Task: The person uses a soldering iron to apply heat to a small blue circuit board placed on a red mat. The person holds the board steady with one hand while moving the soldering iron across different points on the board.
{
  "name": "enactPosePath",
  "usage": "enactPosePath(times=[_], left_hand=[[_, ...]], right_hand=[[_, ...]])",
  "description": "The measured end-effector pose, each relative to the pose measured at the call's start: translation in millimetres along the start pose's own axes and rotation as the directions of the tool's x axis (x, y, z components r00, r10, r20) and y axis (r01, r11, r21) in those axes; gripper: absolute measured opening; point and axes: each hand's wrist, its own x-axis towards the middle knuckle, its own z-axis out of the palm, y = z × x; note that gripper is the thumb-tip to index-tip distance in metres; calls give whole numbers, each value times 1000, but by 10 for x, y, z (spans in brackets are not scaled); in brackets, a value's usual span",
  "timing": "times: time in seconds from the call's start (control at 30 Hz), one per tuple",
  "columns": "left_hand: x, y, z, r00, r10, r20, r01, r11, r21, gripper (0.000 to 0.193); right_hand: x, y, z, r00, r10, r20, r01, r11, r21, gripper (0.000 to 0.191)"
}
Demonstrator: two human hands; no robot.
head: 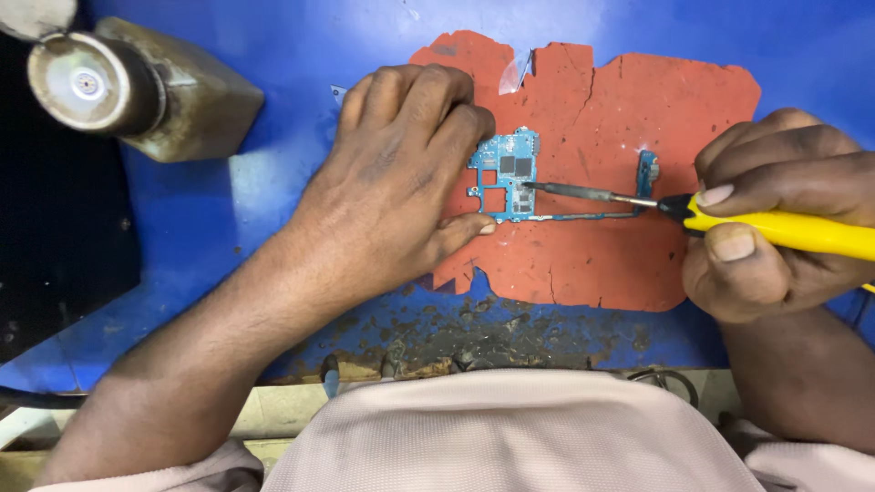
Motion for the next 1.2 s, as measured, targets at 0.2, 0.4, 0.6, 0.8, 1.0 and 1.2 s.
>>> enactPosePath(times=[0.2, 0.4, 0.6, 0.8, 1.0, 1.2], left_hand=[[1020, -720, -841, 1000, -2, 11, 1, 1000, 8, 73], [62, -1731, -1978, 1000, -21, 4, 21, 1000, 10, 72], [-1013, -3034, -3875, 1000, -23, -17, 24, 999, 31, 73], [-1720, -3081, -3990, 999, -45, 3, 45, 998, 35, 73], [-1715, -3273, -4117, 999, -41, -8, 41, 998, 44, 73], [-2130, -2725, -3986, 999, -41, -1, 41, 998, 53, 73]], right_hand=[[1427, 393, 165, 996, 89, -26, -90, 995, -47, 26], [2043, 20, 1994, 995, 98, -30, -100, 992, -80, 22], [3162, -482, 4175, 996, 84, 13, -83, 992, -93, 18], [2866, -831, 4660, 997, 79, 16, -77, 994, -83, 17], [3019, -722, 4885, 997, 73, 15, -72, 994, -78, 15], [2542, -1249, 4758, 998, 57, 15, -56, 996, -69, 13]])
